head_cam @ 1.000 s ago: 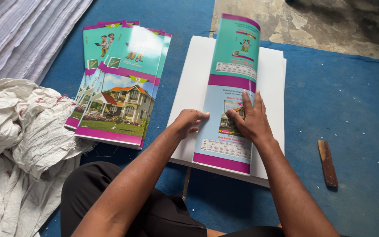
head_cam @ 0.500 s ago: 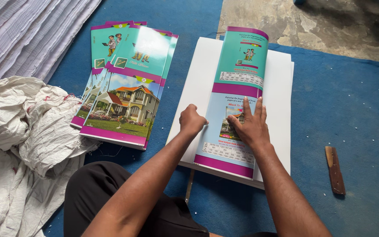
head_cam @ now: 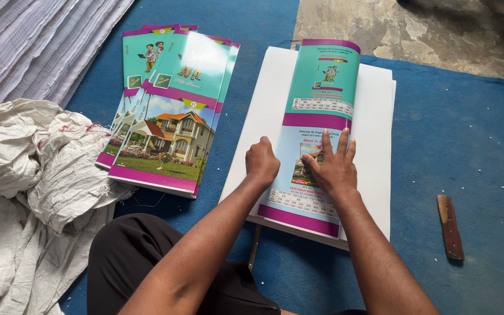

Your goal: The person inserts printed covers into blank book blocks and presses the spine crease with a wooden tool. They repeat this process for multiple books, stacking the finished units to the left.

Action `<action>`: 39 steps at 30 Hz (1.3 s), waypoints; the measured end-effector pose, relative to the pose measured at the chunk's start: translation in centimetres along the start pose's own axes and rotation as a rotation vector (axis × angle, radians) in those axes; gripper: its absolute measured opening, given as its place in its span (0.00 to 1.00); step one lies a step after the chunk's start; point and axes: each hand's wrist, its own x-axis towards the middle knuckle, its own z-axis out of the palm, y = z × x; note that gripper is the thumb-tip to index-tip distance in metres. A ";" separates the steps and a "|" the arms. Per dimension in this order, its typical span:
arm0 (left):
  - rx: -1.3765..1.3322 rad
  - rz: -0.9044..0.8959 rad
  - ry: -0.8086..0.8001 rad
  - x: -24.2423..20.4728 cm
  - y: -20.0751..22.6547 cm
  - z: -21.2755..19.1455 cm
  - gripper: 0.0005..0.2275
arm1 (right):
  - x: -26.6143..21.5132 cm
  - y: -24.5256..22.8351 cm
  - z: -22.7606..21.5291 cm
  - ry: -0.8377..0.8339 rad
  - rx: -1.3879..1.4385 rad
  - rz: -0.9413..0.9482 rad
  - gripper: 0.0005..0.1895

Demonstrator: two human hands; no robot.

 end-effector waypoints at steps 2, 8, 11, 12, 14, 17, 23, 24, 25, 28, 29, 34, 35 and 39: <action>-0.001 0.001 0.001 -0.1 0.0 -0.1 0.09 | -0.1 -0.2 -0.1 0.001 -0.013 0.000 0.50; 0.018 0.010 -0.007 -0.3 0.3 -0.6 0.08 | -0.1 -0.6 -0.2 -0.002 -0.045 0.007 0.50; 0.012 0.024 -0.035 -0.6 0.5 -0.8 0.09 | -0.1 -0.6 -0.2 -0.027 -0.055 0.016 0.50; 0.009 0.058 -0.035 -0.7 0.6 -0.8 0.11 | -0.2 -0.7 -0.2 -0.013 -0.065 0.008 0.50; 0.001 0.126 -0.036 -0.9 0.8 -0.5 0.16 | -0.2 -0.8 -0.3 0.016 -0.084 -0.008 0.49; 0.173 0.207 -0.123 -0.9 1.1 0.5 0.09 | -0.3 -1.0 -0.5 -0.007 -0.084 0.007 0.49; 0.542 0.541 -0.232 0.8 1.6 3.2 0.11 | -0.1 -0.9 -1.0 -0.028 -0.038 0.018 0.45; 0.533 0.530 -0.258 1.1 1.6 3.5 0.14 | -0.1 -0.7 -0.9 0.013 -0.053 -0.001 0.42; 0.524 0.518 -0.284 1.5 1.7 3.6 0.17 | 0.0 -0.3 -0.8 0.054 -0.067 -0.020 0.39; 0.509 0.503 -0.323 2.4 2.4 3.7 0.27 | 0.8 0.6 -0.4 0.122 -0.093 -0.079 0.31; 0.506 0.502 -0.332 2.4 2.8 3.7 0.31 | 1.1 0.9 -0.2 0.135 -0.099 -0.097 0.29; 0.636 0.479 -0.425 2.2 4.2 3.2 0.46 | 2.9 2.4 0.4 0.012 -0.279 -0.127 0.35; 0.650 0.473 -0.432 2.2 4.4 3.0 0.47 | 3.1 2.8 0.5 0.016 -0.280 -0.139 0.38; 0.695 0.448 -0.467 2.0 5.2 2.4 0.46 | 3.3 3.8 1.4 -0.085 -0.231 -0.117 0.38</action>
